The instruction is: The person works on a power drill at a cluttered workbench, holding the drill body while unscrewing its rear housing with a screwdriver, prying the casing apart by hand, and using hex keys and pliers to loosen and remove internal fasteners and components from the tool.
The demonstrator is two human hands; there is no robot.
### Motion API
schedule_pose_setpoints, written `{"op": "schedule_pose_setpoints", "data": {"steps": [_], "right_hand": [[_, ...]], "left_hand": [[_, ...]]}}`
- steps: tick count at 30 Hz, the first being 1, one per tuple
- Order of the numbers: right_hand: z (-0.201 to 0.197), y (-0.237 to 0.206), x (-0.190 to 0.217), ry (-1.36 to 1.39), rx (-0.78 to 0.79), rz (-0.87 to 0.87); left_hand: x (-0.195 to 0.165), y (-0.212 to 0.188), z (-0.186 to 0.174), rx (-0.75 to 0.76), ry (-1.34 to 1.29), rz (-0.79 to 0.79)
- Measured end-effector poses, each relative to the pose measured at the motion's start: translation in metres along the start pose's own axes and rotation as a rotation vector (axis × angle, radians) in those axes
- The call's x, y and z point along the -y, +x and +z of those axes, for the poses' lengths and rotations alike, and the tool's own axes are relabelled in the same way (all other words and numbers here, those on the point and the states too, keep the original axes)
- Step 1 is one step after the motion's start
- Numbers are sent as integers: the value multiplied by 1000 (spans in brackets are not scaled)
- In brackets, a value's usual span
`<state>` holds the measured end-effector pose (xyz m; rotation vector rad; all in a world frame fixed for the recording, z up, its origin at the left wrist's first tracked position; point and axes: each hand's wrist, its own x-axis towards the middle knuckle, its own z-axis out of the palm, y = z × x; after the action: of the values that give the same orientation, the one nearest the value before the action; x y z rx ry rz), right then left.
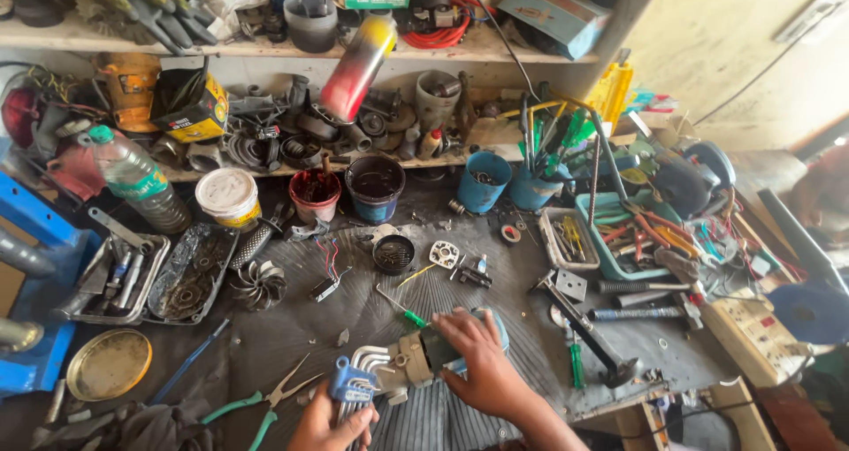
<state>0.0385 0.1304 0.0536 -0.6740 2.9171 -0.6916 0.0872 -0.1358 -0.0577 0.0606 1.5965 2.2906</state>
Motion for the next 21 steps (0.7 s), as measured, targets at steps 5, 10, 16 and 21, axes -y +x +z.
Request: {"op": "schedule_pose_setpoints", "data": {"steps": [5, 10, 16, 21], "right_hand": [[42, 62, 22, 1298, -30, 204], [87, 149, 27, 1159, -95, 246], [85, 210, 36, 450, -492, 102], [86, 248, 84, 138, -384, -153]], "left_hand": [[0, -24, 1, -132, -51, 9], [-4, -51, -7, -318, 34, 142], [11, -82, -26, -464, -7, 223], [14, -106, -40, -429, -45, 102]]}}
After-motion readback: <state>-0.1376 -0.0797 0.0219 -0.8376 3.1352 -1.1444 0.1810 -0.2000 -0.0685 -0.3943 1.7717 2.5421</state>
